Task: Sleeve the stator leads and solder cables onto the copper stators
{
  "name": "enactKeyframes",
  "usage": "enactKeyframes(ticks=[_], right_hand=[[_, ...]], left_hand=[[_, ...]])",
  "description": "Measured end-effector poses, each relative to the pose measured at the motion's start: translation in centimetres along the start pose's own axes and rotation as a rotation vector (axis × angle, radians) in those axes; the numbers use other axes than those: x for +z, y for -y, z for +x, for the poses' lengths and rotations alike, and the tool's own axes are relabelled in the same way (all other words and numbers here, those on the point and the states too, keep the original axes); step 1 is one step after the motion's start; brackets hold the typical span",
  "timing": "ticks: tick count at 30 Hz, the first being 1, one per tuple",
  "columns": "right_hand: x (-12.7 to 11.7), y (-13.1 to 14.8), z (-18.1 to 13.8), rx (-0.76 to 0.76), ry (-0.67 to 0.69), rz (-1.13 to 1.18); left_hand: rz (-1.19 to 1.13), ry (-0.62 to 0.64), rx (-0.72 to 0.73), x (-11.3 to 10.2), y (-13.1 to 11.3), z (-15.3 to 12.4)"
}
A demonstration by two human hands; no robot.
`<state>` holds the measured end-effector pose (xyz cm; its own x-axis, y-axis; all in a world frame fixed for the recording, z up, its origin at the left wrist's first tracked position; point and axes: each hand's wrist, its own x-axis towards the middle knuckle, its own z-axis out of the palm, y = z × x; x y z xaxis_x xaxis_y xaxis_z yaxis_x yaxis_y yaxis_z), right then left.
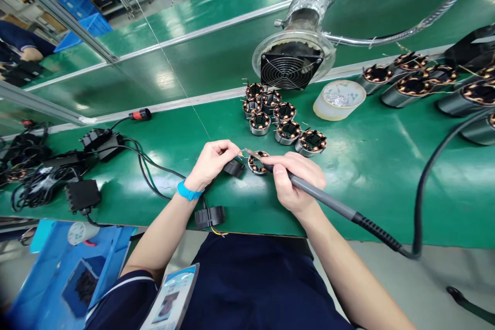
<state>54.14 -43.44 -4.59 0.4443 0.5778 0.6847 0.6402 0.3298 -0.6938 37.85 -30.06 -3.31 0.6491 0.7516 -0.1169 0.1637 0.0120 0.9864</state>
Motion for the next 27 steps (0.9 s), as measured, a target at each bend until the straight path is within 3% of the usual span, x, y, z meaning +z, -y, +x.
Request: enactKeyframes(ticks=[13,27], right_hand=[[-0.06,0.29,0.81,-0.171,0.131,0.067],[-0.03,0.37,0.83,-0.151,0.138,0.090]], left_hand=[[0.009,-0.017,0.071,0.13,0.11,-0.05],[0.034,-0.017,0.052,0.12,0.02,-0.12]])
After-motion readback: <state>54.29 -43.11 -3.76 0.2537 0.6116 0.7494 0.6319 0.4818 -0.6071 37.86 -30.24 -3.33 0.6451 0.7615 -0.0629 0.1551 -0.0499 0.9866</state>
